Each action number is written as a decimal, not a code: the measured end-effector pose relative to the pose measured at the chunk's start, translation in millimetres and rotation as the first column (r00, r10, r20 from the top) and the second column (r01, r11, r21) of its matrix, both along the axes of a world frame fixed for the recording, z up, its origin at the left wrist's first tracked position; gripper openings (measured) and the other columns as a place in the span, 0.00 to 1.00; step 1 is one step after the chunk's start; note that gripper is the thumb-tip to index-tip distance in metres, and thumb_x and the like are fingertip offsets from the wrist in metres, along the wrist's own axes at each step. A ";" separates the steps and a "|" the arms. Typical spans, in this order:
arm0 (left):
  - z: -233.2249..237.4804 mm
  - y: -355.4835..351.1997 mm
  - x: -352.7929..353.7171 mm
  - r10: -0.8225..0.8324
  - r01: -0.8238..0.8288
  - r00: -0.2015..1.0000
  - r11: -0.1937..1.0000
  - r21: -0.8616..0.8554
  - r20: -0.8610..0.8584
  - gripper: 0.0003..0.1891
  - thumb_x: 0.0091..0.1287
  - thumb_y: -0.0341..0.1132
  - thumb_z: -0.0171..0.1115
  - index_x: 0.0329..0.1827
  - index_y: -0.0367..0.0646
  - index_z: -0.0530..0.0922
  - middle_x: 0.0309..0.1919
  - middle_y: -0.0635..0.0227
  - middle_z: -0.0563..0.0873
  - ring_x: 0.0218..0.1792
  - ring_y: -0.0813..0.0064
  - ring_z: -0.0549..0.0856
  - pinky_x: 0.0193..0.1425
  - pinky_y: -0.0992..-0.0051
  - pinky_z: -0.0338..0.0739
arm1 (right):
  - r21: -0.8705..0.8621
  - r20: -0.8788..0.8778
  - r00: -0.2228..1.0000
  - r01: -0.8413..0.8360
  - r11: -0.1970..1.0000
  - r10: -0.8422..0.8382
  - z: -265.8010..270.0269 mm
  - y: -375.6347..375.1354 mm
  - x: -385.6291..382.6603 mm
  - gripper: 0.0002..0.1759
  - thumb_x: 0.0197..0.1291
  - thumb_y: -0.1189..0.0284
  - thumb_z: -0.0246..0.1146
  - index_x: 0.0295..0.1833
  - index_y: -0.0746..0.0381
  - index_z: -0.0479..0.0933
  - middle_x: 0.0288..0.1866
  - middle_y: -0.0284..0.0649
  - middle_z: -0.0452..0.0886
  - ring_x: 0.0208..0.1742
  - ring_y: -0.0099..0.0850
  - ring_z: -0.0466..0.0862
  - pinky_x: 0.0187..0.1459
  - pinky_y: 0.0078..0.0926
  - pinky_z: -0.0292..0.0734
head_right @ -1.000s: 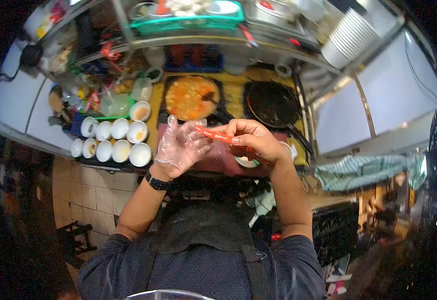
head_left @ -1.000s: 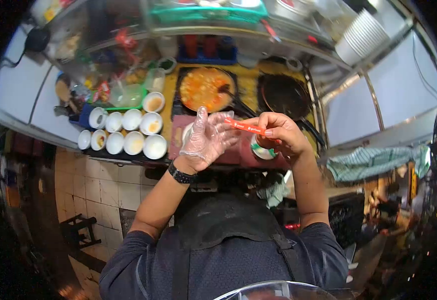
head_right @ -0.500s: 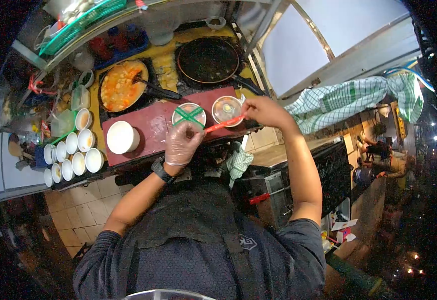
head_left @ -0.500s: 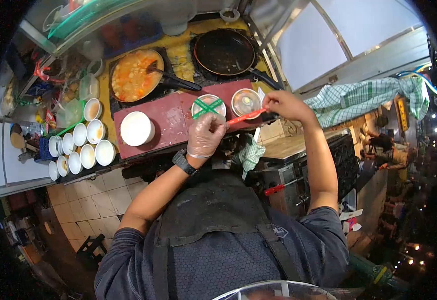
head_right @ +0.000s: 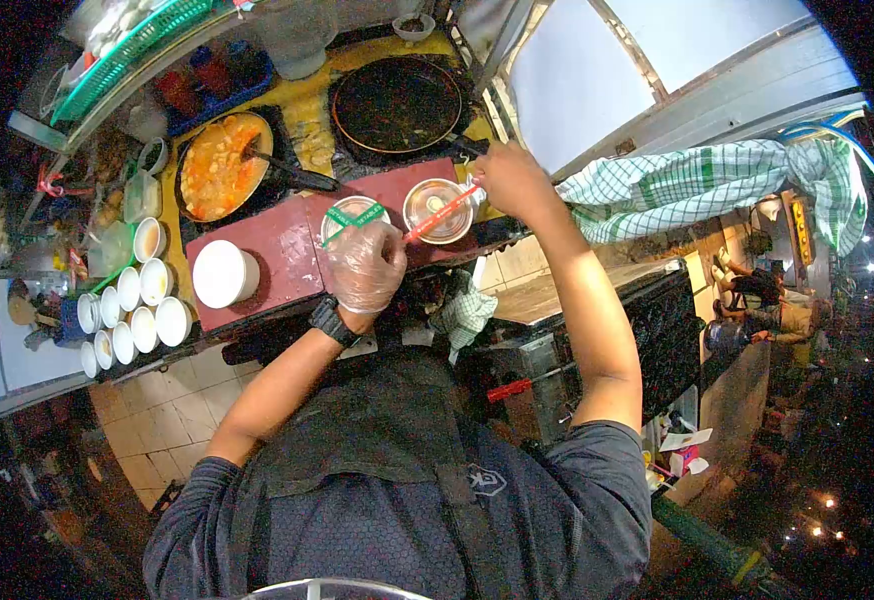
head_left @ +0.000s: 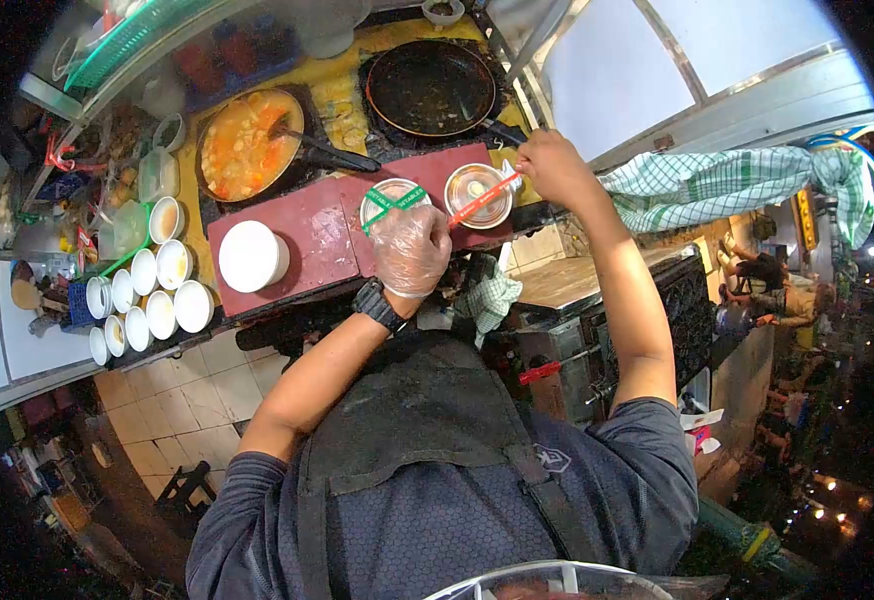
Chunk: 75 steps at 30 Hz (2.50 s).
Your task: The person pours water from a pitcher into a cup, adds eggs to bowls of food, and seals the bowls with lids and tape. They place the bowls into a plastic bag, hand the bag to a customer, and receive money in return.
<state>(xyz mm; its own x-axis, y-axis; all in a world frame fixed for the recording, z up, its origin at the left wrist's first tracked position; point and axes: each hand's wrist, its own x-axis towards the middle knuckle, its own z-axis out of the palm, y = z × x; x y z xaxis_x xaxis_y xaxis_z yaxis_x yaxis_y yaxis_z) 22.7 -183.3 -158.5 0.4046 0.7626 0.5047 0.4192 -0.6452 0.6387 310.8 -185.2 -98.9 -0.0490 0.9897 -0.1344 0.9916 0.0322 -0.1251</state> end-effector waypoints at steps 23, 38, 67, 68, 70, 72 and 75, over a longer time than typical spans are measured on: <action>23.9 -27.3 -19.5 -0.125 0.107 0.912 0.992 -0.067 -0.390 0.16 0.53 0.37 0.80 0.44 0.49 0.87 0.54 0.57 0.84 0.53 0.52 0.83 0.54 0.52 0.78 | -0.009 -0.523 0.790 0.368 0.930 -0.318 6.3 -48.7 -40.1 0.18 0.78 0.78 0.52 0.68 0.67 0.76 0.55 0.56 0.88 0.57 0.48 0.89 0.61 0.40 0.82; 52.3 -21.6 -43.3 -0.228 0.255 0.967 0.898 -0.359 0.117 0.12 0.63 0.22 0.75 0.42 0.39 0.77 0.39 0.63 0.86 0.39 0.68 0.87 0.45 0.70 0.83 | 0.251 -0.685 0.697 0.500 0.829 -0.213 -42.6 -76.4 -51.7 0.13 0.64 0.80 0.67 0.54 0.62 0.83 0.58 0.45 0.81 0.57 0.41 0.84 0.59 0.36 0.78; 41.0 17.9 -67.8 -0.077 0.211 0.952 0.865 -0.455 0.296 0.10 0.71 0.22 0.70 0.39 0.40 0.74 0.31 0.70 0.83 0.33 0.84 0.79 0.38 0.78 0.77 | -0.113 -0.714 0.655 0.239 0.964 -0.246 -12.6 -89.3 -22.1 0.08 0.71 0.71 0.69 0.44 0.66 0.84 0.36 0.38 0.86 0.37 0.24 0.81 0.43 0.29 0.78; 40.1 16.2 -64.2 -0.068 0.169 0.969 0.883 -0.438 0.236 0.11 0.70 0.22 0.71 0.38 0.40 0.74 0.30 0.68 0.83 0.31 0.82 0.80 0.37 0.76 0.78 | -0.113 -0.713 0.657 0.240 0.964 -0.247 -8.9 -89.0 -20.0 0.08 0.71 0.71 0.69 0.44 0.66 0.84 0.36 0.38 0.86 0.37 0.24 0.81 0.43 0.29 0.78; 44.3 9.2 -51.3 -0.045 0.079 0.995 0.897 -0.434 0.089 0.11 0.68 0.20 0.70 0.37 0.39 0.74 0.29 0.61 0.85 0.30 0.70 0.86 0.38 0.69 0.81 | -0.126 -0.641 0.700 0.307 0.943 -0.313 5.0 -85.7 -15.4 0.08 0.69 0.72 0.69 0.40 0.66 0.84 0.34 0.42 0.87 0.35 0.30 0.84 0.40 0.31 0.79; 26.1 3.5 -30.8 -0.127 0.186 0.971 0.935 -0.302 0.204 0.10 0.64 0.20 0.69 0.35 0.41 0.75 0.28 0.59 0.85 0.33 0.59 0.88 0.39 0.63 0.81 | 0.017 -0.504 0.820 0.322 0.947 -0.270 10.4 -70.3 -9.2 0.08 0.67 0.72 0.69 0.38 0.66 0.83 0.33 0.45 0.87 0.34 0.36 0.86 0.39 0.33 0.79; 18.1 1.3 -8.3 -0.159 0.167 0.984 0.979 -0.115 0.075 0.09 0.59 0.21 0.70 0.32 0.44 0.77 0.26 0.60 0.83 0.33 0.52 0.85 0.37 0.56 0.78 | 0.205 -0.215 0.951 0.268 0.942 -0.224 12.9 -38.0 -6.1 0.07 0.62 0.73 0.69 0.35 0.66 0.81 0.37 0.50 0.85 0.40 0.49 0.87 0.40 0.40 0.81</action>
